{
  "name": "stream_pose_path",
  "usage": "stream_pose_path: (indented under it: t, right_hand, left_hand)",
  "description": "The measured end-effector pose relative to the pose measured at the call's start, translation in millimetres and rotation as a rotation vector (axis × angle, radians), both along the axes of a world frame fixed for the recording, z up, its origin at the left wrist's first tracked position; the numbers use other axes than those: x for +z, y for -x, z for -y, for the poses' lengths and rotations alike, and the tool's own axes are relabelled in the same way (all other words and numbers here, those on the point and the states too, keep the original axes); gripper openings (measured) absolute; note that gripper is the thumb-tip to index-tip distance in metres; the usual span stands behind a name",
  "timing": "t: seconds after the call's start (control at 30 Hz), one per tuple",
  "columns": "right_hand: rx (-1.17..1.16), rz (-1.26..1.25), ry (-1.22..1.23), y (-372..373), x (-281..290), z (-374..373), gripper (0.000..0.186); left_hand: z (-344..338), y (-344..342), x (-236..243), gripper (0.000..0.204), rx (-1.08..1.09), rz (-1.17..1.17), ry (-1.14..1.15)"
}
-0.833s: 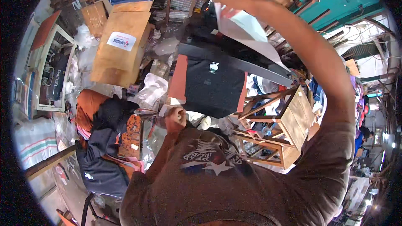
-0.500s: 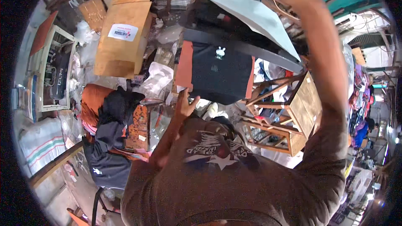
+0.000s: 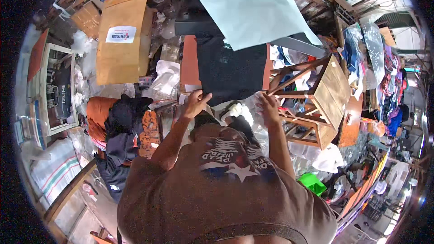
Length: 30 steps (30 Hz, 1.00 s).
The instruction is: Using a heat press machine to apply designs to t-shirts.
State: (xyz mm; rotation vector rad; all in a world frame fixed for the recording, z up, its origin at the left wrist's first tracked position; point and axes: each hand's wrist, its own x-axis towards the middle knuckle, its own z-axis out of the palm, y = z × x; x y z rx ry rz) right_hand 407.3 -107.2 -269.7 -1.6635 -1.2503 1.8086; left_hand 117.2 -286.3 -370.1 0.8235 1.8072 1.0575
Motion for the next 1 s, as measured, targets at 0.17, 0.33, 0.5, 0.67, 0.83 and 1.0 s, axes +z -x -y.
stream_pose_path:
  t: [0.17,0.33,0.5,0.67,0.83,1.0]
  right_hand:
    - [-0.063,0.049,-0.084,28.7,-45.0,-7.4,0.036]
    - [-0.056,-0.02,-0.165,15.5,-60.6,7.9,0.028]
    - [-0.033,-0.138,-0.055,-10.4,-58.0,-0.2,0.011]
    - [0.118,-0.448,0.078,-30.8,-6.3,10.4,0.016]
    - [0.227,-0.541,0.268,-78.0,72.5,107.9,0.029]
    - [0.355,-0.523,0.026,-59.9,168.9,135.8,0.023]
  left_hand:
    - [-4.6,-10.0,8.1,0.048,0.094,0.026,-0.138]
    - [16.1,-26.3,9.4,0.051,0.103,0.004,0.015]
    - [52.7,-71.6,16.5,0.053,0.2,0.02,-0.113]
    - [101.5,-132.9,62.2,0.051,0.419,0.127,-0.099]
    - [187.1,-180.7,141.7,0.037,0.332,0.249,-0.176]
    - [273.5,-196.4,240.5,0.034,0.39,0.516,-0.506]
